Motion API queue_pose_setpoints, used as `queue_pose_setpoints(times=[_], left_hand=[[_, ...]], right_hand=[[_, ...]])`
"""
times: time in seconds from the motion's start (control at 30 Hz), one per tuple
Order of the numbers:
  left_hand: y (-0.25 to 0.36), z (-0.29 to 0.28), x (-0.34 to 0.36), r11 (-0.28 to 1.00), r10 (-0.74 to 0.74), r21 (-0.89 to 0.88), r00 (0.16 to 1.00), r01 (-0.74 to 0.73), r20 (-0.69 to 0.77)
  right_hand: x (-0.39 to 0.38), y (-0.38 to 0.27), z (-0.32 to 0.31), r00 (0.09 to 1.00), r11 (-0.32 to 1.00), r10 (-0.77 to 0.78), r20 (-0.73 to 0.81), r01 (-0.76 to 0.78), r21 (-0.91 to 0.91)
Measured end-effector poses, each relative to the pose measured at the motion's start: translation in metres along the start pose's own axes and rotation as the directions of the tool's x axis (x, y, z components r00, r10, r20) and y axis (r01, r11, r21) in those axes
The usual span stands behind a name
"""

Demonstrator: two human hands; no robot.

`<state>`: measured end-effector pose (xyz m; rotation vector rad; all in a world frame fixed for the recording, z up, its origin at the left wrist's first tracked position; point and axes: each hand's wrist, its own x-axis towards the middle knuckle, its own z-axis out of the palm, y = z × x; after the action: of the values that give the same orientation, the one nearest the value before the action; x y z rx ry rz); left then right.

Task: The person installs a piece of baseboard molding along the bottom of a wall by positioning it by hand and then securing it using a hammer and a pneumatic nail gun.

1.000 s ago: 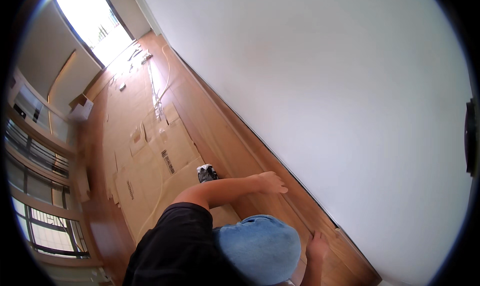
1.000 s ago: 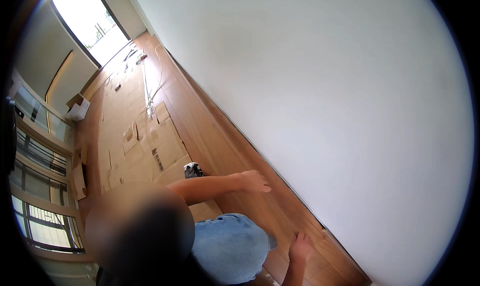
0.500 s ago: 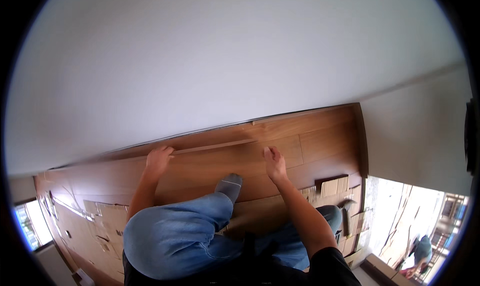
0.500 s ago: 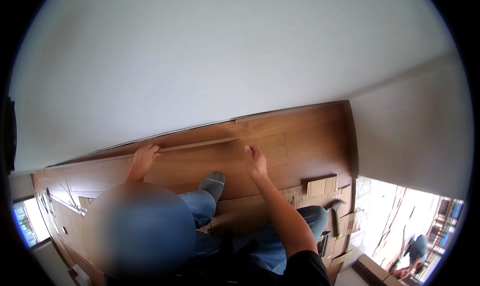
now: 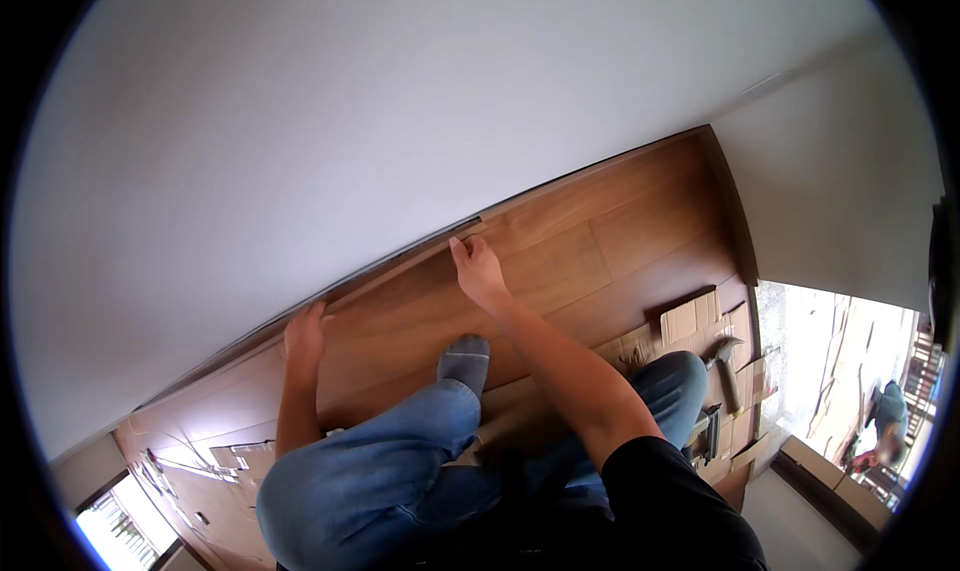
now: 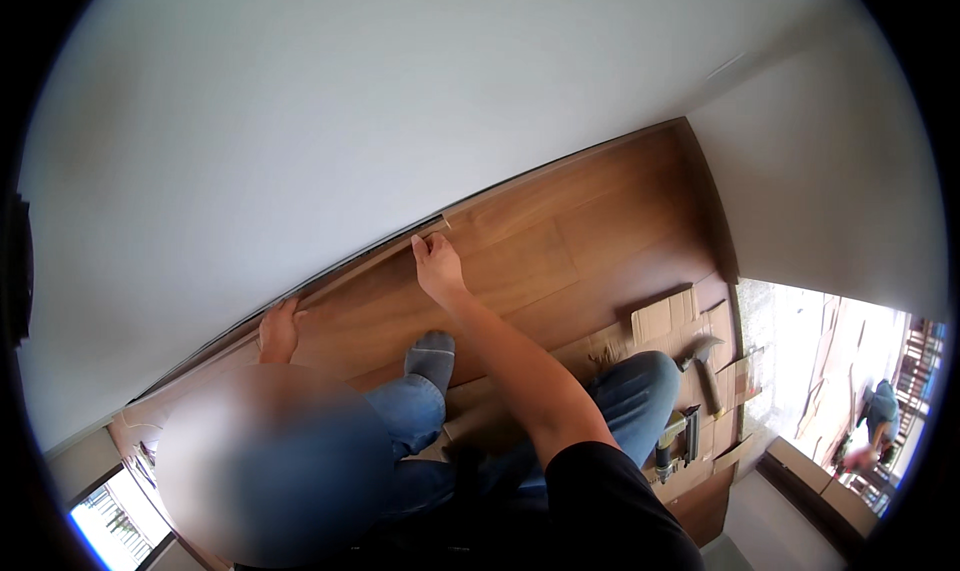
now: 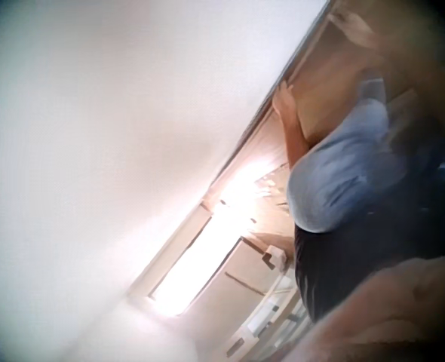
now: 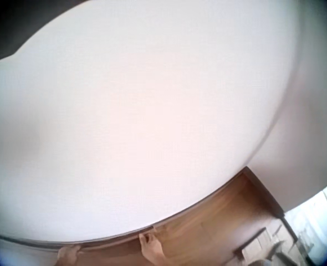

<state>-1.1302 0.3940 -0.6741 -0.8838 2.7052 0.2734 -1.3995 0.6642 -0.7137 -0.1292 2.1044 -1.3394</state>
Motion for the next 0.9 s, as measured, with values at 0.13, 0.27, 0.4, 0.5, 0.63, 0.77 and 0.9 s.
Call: queue_pose_setpoints(times=[0.13,0.27,0.4,0.5,0.63,0.77,0.9], left_hand=[[0.018,0.0,0.007,1.0,-0.026,-0.011,1.0,0.026,0.011],[0.0,-0.002,-0.004,0.999,-0.052,0.01,0.998,0.052,-0.033],[0.009,-0.002,0.004,0.998,-0.058,-0.007,0.998,0.058,-0.024],[0.013,-0.002,0.001,0.999,-0.024,-0.043,0.997,0.021,-0.073],[0.01,0.007,0.0,0.997,-0.048,-0.067,0.997,0.044,-0.06],[0.015,0.012,-0.008,0.997,-0.043,-0.068,0.998,0.039,-0.054],[0.013,0.007,-0.015,0.995,-0.061,-0.08,0.995,0.055,-0.08]], right_hand=[[0.009,0.008,-0.012,0.999,0.998,-0.03,-0.028,0.029,-0.048],[0.005,-0.02,-0.02,0.988,0.971,0.003,0.155,0.034,-0.237],[0.003,-0.027,-0.079,0.978,0.813,-0.139,0.152,0.201,-0.547],[0.015,-0.02,-0.103,0.751,0.579,-0.659,0.048,0.547,-0.604],[0.027,-0.023,-0.109,0.817,0.385,-0.479,0.32,0.523,-0.76],[0.028,-0.013,-0.111,0.804,0.325,-0.494,0.331,0.523,-0.788],[0.022,-0.013,-0.106,0.815,0.331,-0.478,0.328,0.513,-0.792]])
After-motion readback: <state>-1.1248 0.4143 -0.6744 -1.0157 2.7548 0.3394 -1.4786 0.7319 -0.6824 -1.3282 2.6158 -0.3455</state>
